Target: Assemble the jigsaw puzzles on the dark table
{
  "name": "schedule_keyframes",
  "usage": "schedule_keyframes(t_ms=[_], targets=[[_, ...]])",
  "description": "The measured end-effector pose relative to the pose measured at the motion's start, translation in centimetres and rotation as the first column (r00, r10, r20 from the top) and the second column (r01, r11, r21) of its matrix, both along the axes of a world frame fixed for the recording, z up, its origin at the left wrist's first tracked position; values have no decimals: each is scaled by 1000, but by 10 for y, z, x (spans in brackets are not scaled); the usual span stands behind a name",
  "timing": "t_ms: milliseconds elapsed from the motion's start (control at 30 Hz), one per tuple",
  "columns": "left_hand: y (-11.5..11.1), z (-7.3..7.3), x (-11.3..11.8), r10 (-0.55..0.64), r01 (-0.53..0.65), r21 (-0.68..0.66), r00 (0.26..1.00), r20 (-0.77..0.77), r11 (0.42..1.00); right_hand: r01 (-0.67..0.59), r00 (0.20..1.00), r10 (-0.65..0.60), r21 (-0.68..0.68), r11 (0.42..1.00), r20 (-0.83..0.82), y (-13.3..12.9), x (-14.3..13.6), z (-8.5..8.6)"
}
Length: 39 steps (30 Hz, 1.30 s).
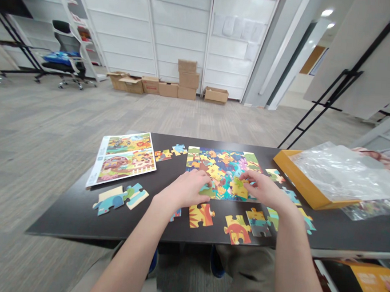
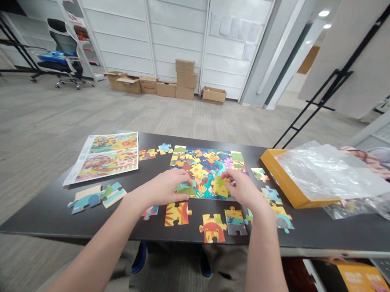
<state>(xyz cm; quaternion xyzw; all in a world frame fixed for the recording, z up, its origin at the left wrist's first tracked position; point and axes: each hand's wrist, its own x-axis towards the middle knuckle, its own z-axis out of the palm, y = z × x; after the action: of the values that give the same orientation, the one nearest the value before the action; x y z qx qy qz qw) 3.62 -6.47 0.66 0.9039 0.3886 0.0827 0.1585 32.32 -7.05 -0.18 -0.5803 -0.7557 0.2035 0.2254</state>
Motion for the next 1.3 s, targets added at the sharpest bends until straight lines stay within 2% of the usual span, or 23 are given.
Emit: schedule_keyframes(t_ms=[167,367,433,533,600,633,733,867,1033,1300], targets=[[-1,1,0,0,0,4,1000,8,1000,8,997,-9,8,1000,82,4,-1,-7],[-1,0,2,5,-5,0,1000,14,1000,-5,990,5,3,1000,143,3,-4,-2],[0,1,1,5,-4,-20,998,57,1000,-13,987,12,3,1000,161,1,-5,-1],[4,3,-6,9,-2,-37,979,203,999,-18,986,19,-3,1000,168,0,-6,0],[10,6,-17,77,-77,-12,955,285,997,-24,988,26,-10,1000,153,-1,-6,0],[12,8,-24,142,-152,9,942,303,988,-32,989,33,-14,999,146,-2,-6,1],[19,12,-47,315,-351,72,901,298,934,-53,988,57,-29,998,142,-2,-6,3],[19,15,-70,425,-475,120,855,298,872,-44,985,50,-38,998,167,-3,-6,5],[16,15,-82,456,-501,151,852,257,852,-38,983,48,-60,997,176,-5,-5,6],[17,8,-87,444,-465,106,879,174,879,-62,983,72,-63,996,168,-9,-8,15]])
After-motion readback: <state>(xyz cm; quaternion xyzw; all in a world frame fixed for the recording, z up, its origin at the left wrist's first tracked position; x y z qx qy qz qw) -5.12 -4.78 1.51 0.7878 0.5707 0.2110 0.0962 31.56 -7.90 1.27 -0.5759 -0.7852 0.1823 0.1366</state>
